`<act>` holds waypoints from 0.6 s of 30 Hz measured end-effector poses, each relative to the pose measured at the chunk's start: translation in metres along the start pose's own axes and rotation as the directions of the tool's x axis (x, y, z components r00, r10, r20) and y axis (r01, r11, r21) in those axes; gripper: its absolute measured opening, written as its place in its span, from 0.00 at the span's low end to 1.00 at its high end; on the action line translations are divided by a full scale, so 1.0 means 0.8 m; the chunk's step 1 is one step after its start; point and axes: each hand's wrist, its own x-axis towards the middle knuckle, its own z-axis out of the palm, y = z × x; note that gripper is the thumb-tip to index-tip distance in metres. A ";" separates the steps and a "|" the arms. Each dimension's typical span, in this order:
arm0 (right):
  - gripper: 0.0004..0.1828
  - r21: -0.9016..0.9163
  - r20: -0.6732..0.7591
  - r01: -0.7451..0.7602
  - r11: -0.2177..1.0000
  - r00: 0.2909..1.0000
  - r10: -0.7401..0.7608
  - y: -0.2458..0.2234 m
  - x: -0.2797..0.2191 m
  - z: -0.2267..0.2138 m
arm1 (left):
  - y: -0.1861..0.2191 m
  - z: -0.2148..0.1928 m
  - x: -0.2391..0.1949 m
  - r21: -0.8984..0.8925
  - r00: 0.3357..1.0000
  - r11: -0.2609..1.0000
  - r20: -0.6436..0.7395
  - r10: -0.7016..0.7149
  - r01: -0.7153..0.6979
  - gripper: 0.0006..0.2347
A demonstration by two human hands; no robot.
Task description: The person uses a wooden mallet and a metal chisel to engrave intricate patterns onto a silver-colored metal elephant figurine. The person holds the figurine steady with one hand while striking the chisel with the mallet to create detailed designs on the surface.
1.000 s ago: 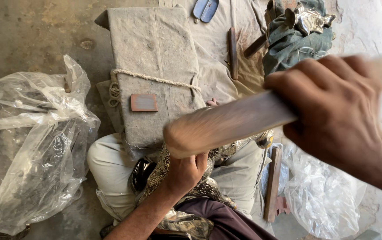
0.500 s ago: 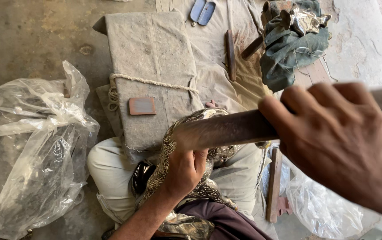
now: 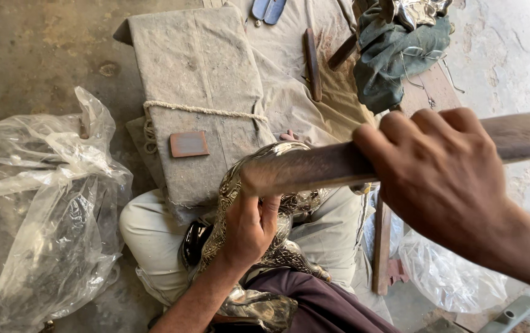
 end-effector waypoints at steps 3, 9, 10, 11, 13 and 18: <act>0.12 -0.196 -0.019 0.013 0.980 1.000 -0.017 0.014 -0.009 0.003 | -0.001 -0.009 0.005 -0.041 0.996 0.998 -0.066 -0.059 0.056 0.11; 0.23 0.113 -0.216 0.012 0.993 0.976 0.013 0.030 -0.015 0.019 | -0.006 -0.013 0.001 0.108 0.994 0.992 0.099 0.049 -0.060 0.09; 0.22 0.078 -0.228 0.008 0.997 0.973 0.010 0.032 -0.015 0.021 | -0.006 -0.013 0.004 0.086 0.991 0.993 0.106 0.077 -0.086 0.09; 0.21 0.045 -0.236 0.002 0.999 0.972 0.008 0.033 -0.016 0.024 | -0.006 -0.013 0.006 0.061 0.988 0.992 0.114 0.102 -0.110 0.09; 0.19 0.012 -0.239 0.012 1.000 0.971 -0.009 0.034 -0.012 0.027 | -0.004 -0.014 0.009 0.041 0.985 0.991 0.119 0.126 -0.131 0.10; 0.18 0.681 -0.081 -0.025 0.732 0.991 0.110 0.024 0.006 0.016 | 0.008 -0.017 0.016 0.005 0.985 0.993 0.129 0.113 -0.115 0.06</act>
